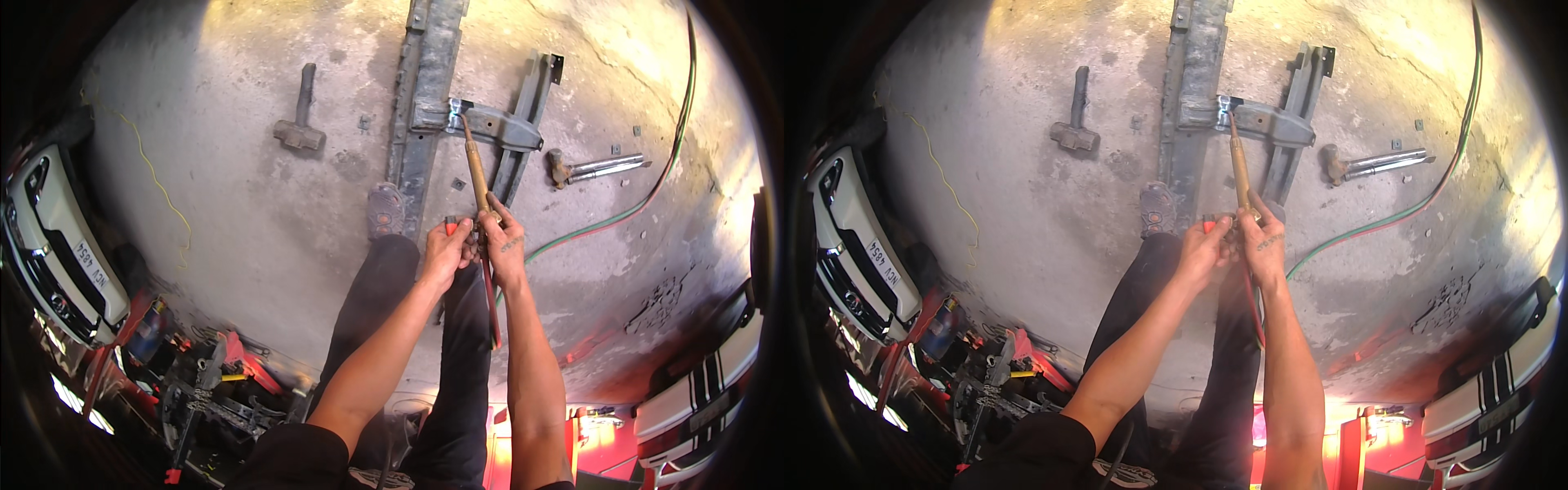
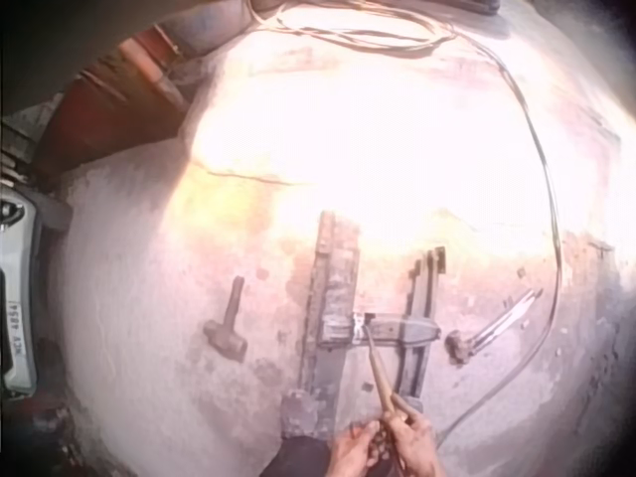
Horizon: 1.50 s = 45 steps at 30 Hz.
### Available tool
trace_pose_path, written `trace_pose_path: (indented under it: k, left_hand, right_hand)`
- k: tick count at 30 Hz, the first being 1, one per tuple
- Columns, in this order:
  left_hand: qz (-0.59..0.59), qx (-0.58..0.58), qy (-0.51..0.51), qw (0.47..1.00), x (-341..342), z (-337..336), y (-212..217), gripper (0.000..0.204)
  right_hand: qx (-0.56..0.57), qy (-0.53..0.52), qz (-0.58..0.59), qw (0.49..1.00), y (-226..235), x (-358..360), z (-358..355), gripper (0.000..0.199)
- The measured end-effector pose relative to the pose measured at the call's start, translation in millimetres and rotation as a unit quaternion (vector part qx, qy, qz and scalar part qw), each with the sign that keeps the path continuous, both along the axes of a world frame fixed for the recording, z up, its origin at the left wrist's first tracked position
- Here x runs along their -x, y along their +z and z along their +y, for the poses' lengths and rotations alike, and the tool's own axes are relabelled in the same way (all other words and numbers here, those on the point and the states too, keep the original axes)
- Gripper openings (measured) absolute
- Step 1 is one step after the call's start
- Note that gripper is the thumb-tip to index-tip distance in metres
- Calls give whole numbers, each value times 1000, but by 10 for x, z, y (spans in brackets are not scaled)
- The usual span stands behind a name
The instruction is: The person uses a welding torch to weld a metal frame on the floor, then uses a hammer to tap the welded area. The person then squats and sits on the floor to inspect and reposition the frame.
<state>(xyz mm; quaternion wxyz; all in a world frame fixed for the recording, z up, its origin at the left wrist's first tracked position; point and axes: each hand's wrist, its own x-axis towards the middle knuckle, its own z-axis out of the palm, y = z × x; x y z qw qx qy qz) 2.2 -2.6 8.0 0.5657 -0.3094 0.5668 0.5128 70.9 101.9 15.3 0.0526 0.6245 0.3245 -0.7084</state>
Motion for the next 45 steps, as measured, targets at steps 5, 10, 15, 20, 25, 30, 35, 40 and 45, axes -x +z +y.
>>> trace_pose_path:
  k: [5,10,15,20,25,30,35,40,45]
  left_hand:
    - [6,-6,-8,1000,12,-40,-10,22]
    - [11,-21,-15,1000,44,-40,-96,22]
    - [5,-22,-22,999,29,-62,-81,23]
    - [15,-20,-33,999,11,-89,-75,23]
    - [18,-9,-34,999,7,-104,-63,23]
    - [13,-1,-43,999,2,-159,-80,26]
    - [10,2,-46,999,5,-143,-50,26]
    - [13,-1,-35,999,-16,-176,-74,26]
    - [4,4,-24,1000,-30,-189,-66,27]
  right_hand:
    - [-29,-7,-8,1000,-6,37,-64,53]
    - [-32,7,-6,999,-196,-6,-80,55]
    - [-27,-21,17,999,-211,-58,-139,55]
    - [-25,-15,12,1000,-193,-52,-157,56]
    - [-35,-5,3,999,-206,-63,-184,56]
    - [-25,-20,6,999,-144,-43,-209,55]
    - [-31,-19,11,999,-180,-93,-231,55]
    - [-39,-2,5,999,-185,-66,-232,55]
    - [-46,-28,16,998,-208,-100,-291,55]
